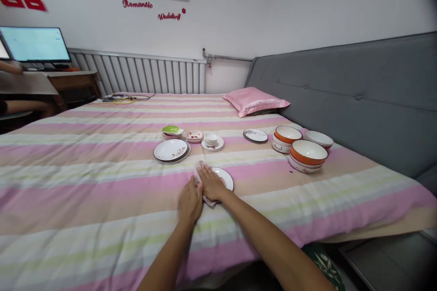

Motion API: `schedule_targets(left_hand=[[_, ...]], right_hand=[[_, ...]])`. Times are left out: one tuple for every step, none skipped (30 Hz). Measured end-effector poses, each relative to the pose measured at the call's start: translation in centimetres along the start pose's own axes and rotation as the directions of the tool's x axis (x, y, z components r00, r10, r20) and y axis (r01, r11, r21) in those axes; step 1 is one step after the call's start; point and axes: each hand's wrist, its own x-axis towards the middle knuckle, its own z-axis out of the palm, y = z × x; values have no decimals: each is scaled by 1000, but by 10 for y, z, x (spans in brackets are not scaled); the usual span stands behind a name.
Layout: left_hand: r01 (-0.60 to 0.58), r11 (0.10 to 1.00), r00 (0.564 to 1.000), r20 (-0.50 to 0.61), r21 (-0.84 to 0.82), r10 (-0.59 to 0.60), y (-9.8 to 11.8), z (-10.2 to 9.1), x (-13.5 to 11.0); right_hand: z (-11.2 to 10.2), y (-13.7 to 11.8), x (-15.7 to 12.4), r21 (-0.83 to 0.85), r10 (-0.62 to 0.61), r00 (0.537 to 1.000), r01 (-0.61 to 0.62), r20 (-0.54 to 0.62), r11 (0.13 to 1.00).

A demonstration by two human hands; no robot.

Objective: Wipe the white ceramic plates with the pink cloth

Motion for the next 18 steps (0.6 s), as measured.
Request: schedule_targets(left_hand=[[10, 1000, 1000, 0, -4, -10, 0, 0, 0], [21, 1000, 1000, -1, -8, -21, -1, 0, 1], [32, 999, 1000, -2, -13, -32, -1, 1, 1], [41, 999, 999, -2, -18, -41, -1, 1, 1], [50, 998, 999, -2, -23, -50, -1, 1, 1], [56, 998, 998, -2, -28, -56, -2, 1, 1], [59, 998, 998, -2, -33, -59, -2, 1, 1], [61, 997, 998, -1, -37, -61, -2, 1, 0], [62, 997, 998, 0, -41, -62, -2, 1, 0], [62, 997, 998, 1, -44, -62, -2, 1, 0], [61, 997, 998, 2, -47, -61, -2, 1, 0], [59, 997, 998, 4, -49, -59, -2, 1, 0], [56, 997, 998, 5, -52, -56, -1, 1, 0], [52, 997, 999, 6, -53, -52, -1, 1, 0], [49, 997, 999, 6, -54, -49, -2, 1, 0], [47, 997, 999, 6, -54, -46, -2, 2, 0], [45, 998, 999, 5, -54, -45, -2, 2, 0], [42, 998, 999, 4, -54, -42, -2, 2, 0]], right_hand=[[-1, -2, -3, 4, -37, 999, 37, 17, 999], [-1, -4, -6, 9, -69, 997, 68, 30, 998], [-2, -5, -10, 16, -95, 995, 94, 40, 995], [-2, -7, -16, 22, -115, 992, 114, 48, 993], [-3, -8, -22, 29, -132, 990, 131, 54, 991], [-3, -9, -29, 35, -146, 988, 145, 58, 989], [-3, -10, -36, 39, -156, 986, 154, 60, 987], [-3, -10, -44, 42, -160, 985, 158, 59, 987], [-3, -10, -52, 43, -159, 986, 157, 56, 987], [-3, -10, -59, 42, -152, 987, 150, 51, 988], [-3, -9, -66, 39, -139, 989, 138, 43, 990], [-3, -9, -72, 34, -122, 992, 121, 37, 992], [-3, -9, -77, 27, -98, 995, 97, 31, 995], [-2, -9, -80, 20, -66, 997, 66, 25, 998], [-2, -8, -83, 12, -26, 999, 26, 20, 1000], [-1, -8, -84, 3, 20, 1000, -20, 13, 1000], [0, -8, -84, -3, 70, 998, -70, 4, 998], [1, -8, -83, -9, 120, 993, -120, -8, 993]])
